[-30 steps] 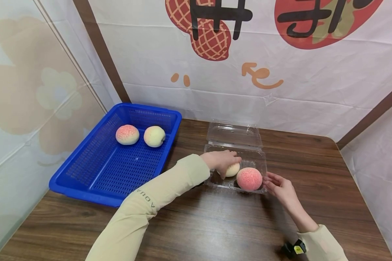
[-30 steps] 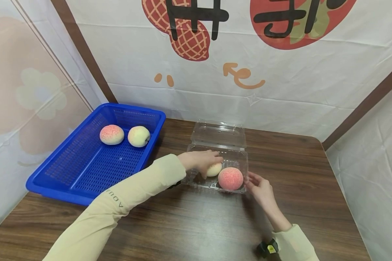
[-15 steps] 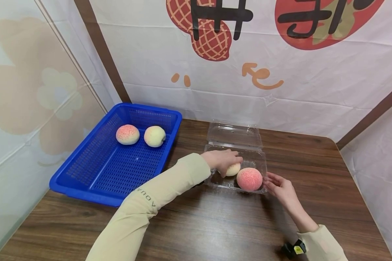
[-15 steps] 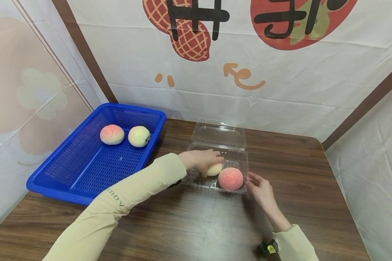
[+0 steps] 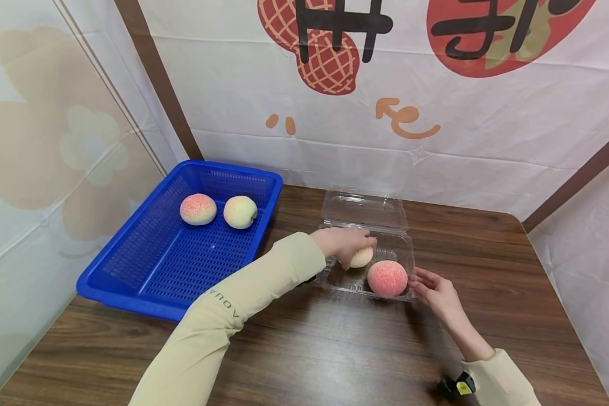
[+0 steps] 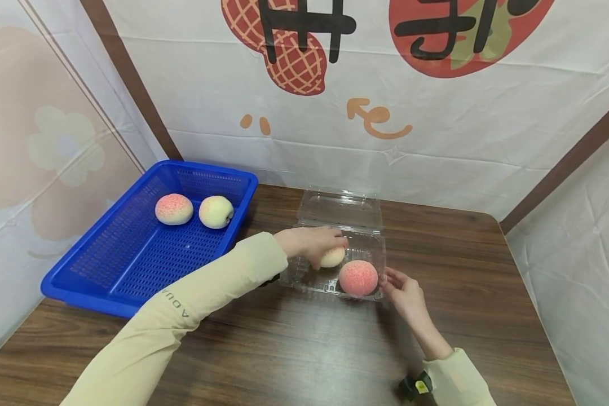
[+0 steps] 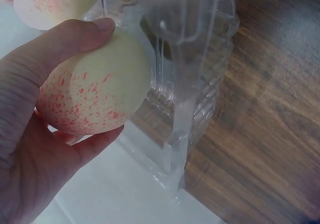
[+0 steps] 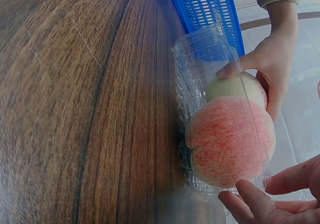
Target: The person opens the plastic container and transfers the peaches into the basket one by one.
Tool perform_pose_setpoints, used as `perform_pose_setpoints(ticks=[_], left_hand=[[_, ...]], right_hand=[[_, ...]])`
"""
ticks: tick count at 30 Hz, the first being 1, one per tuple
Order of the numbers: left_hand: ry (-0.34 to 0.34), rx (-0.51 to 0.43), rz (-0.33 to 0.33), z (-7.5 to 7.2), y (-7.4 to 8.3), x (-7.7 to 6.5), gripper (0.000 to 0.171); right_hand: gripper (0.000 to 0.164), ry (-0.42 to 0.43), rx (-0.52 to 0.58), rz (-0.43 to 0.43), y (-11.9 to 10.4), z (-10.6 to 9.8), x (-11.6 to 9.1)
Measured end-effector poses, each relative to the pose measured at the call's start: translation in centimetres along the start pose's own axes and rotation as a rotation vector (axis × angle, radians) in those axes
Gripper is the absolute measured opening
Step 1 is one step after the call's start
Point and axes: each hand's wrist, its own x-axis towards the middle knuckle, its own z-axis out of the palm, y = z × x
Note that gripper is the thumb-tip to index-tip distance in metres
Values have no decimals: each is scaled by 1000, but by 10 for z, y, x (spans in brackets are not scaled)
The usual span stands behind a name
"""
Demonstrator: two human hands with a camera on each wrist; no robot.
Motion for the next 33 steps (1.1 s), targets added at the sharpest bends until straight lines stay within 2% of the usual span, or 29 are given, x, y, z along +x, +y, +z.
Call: perform_pose_setpoints(ticks=[7, 23, 33], left_hand=[[11, 23, 17, -4, -1, -2, 62], [2, 70, 13, -13, -2, -7, 69], [-9, 64, -15, -20, -1, -11, 75]], right_hand=[[42, 1, -11, 4, 0, 0, 0], [42, 0, -4, -6, 0, 0, 0], [42, -3, 3, -1, -1, 0, 0]])
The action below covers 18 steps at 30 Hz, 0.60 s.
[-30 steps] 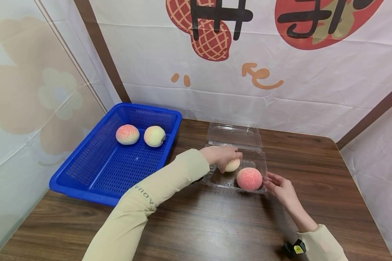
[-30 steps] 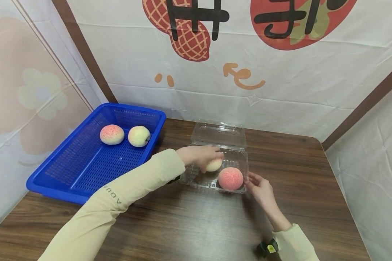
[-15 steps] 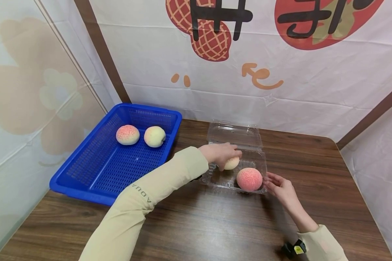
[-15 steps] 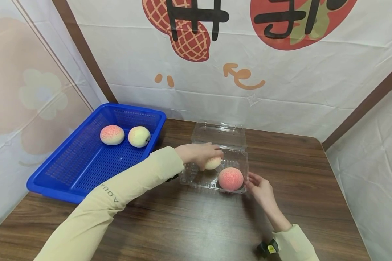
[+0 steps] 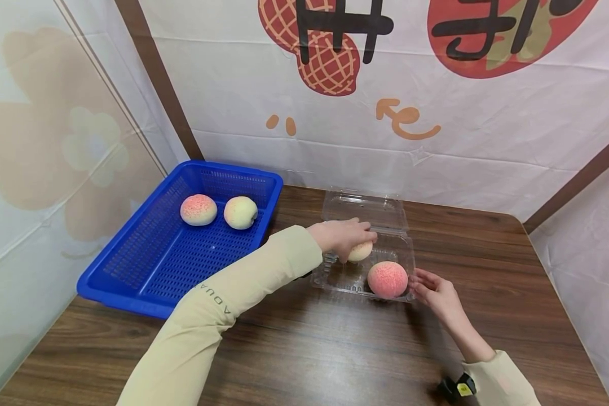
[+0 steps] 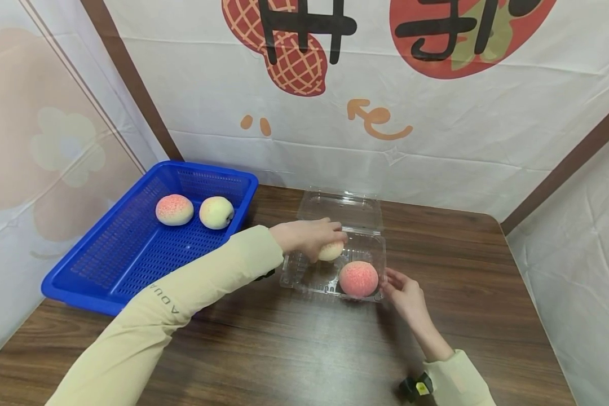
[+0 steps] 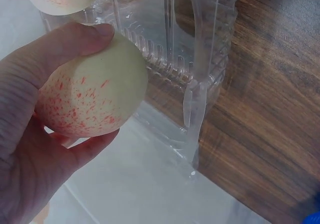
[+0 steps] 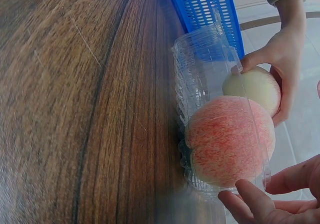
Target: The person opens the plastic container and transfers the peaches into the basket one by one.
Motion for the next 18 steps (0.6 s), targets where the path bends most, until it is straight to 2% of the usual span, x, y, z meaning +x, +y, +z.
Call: perform_pose_setpoints(ticks=[11, 15, 16, 18], left_hand=[[46, 53, 1, -3, 0, -2, 76], [58, 60, -8, -3, 0, -2, 78], [64, 61, -12, -3, 0, -2, 79], [77, 69, -18, -3, -1, -2, 82]], right_hand=[[43, -5, -8, 6, 0, 0, -1], [45, -8, 16, -29, 6, -2, 2], [43, -14, 56, -65, 10, -3, 3], [45, -17, 73, -83, 12, -3, 4]])
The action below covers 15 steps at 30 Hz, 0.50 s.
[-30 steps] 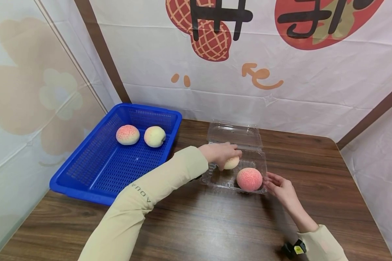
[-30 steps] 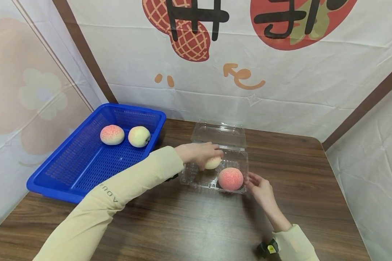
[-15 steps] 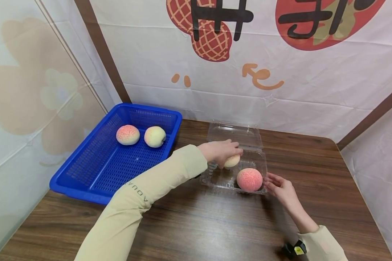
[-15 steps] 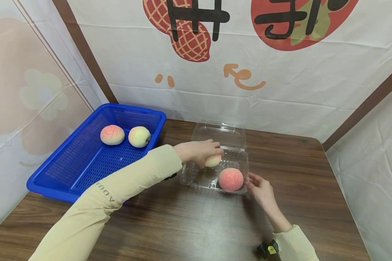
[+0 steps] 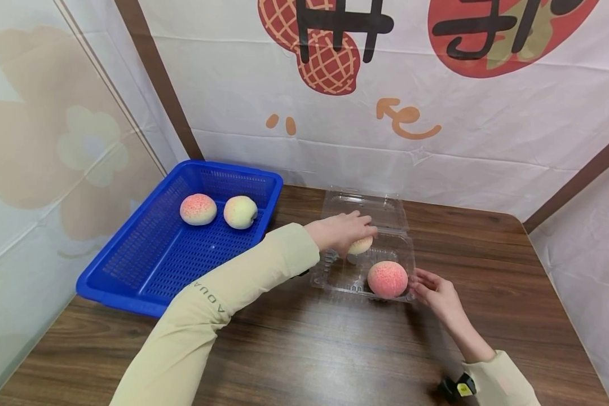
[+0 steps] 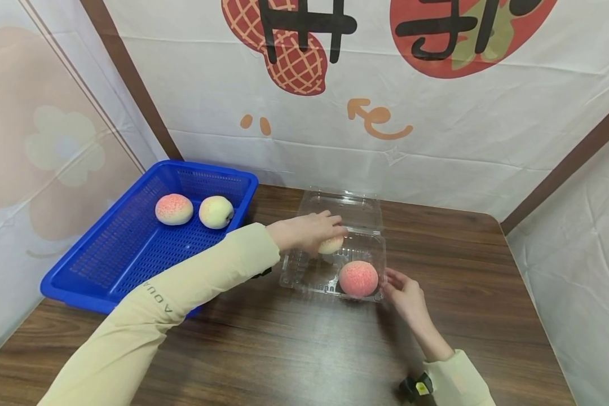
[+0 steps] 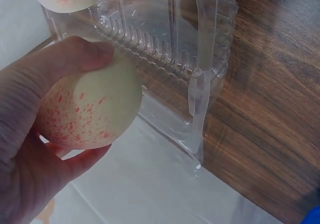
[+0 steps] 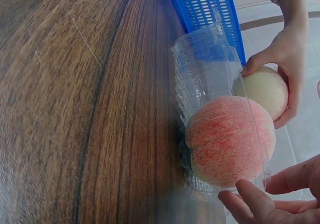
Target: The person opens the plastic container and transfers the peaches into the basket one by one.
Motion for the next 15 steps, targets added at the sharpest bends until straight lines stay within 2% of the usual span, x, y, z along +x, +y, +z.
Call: perform_pose_setpoints(ticks=[4, 7, 15], left_hand=[[25, 37, -3, -1, -1, 0, 86], [39, 62, -1, -2, -2, -2, 85], [84, 93, -1, -2, -3, -6, 77]], right_hand=[[43, 6, -23, 29, -5, 2, -1], [42, 18, -81, 86, -11, 4, -2], [42, 21, -72, 88, -12, 4, -2]])
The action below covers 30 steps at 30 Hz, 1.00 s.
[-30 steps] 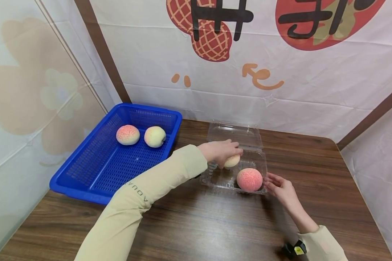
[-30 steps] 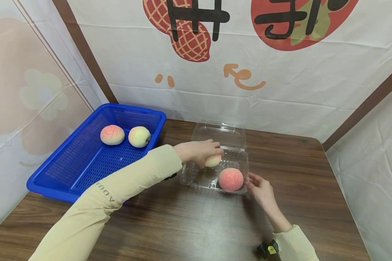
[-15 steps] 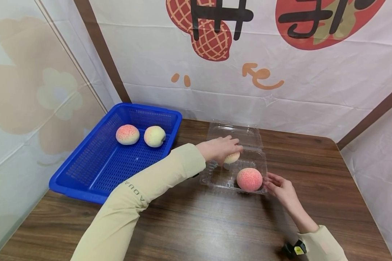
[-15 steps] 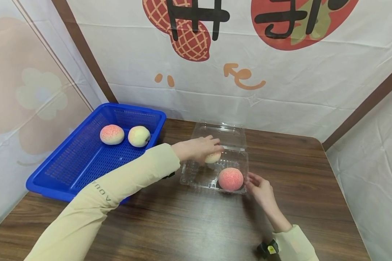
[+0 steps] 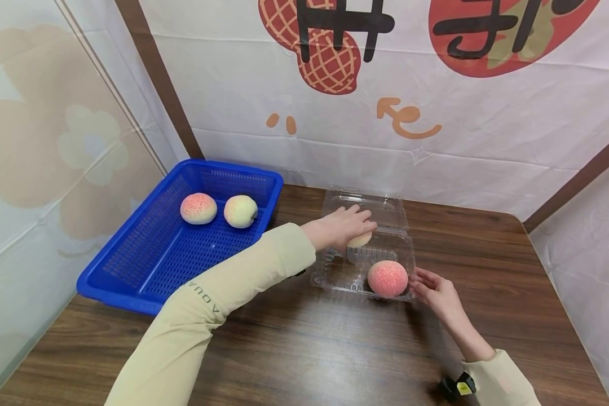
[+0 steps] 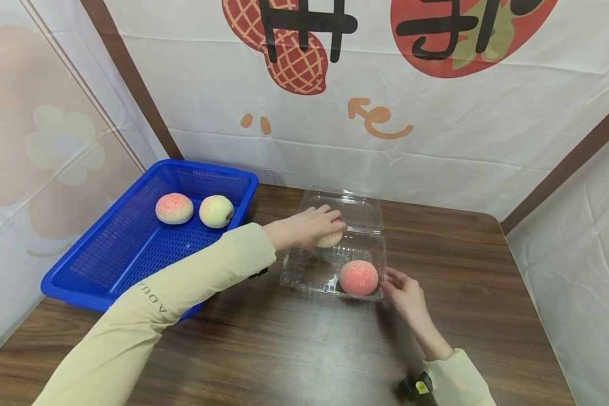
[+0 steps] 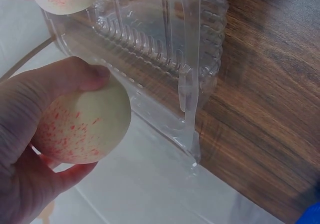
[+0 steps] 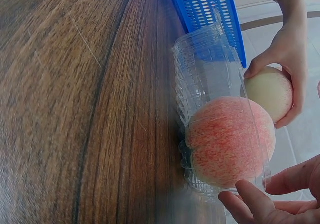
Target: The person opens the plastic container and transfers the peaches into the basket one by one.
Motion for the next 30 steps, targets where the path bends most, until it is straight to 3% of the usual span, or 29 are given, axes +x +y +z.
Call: perform_pose_setpoints(ticks=[9, 30], left_hand=[[44, 30, -20, -2, -2, -3, 70], [113, 90, -51, -1, -9, -10, 72]], right_hand=[[41, 2, -2, -7, -1, 0, 1], [42, 3, 2, 8, -1, 0, 1]])
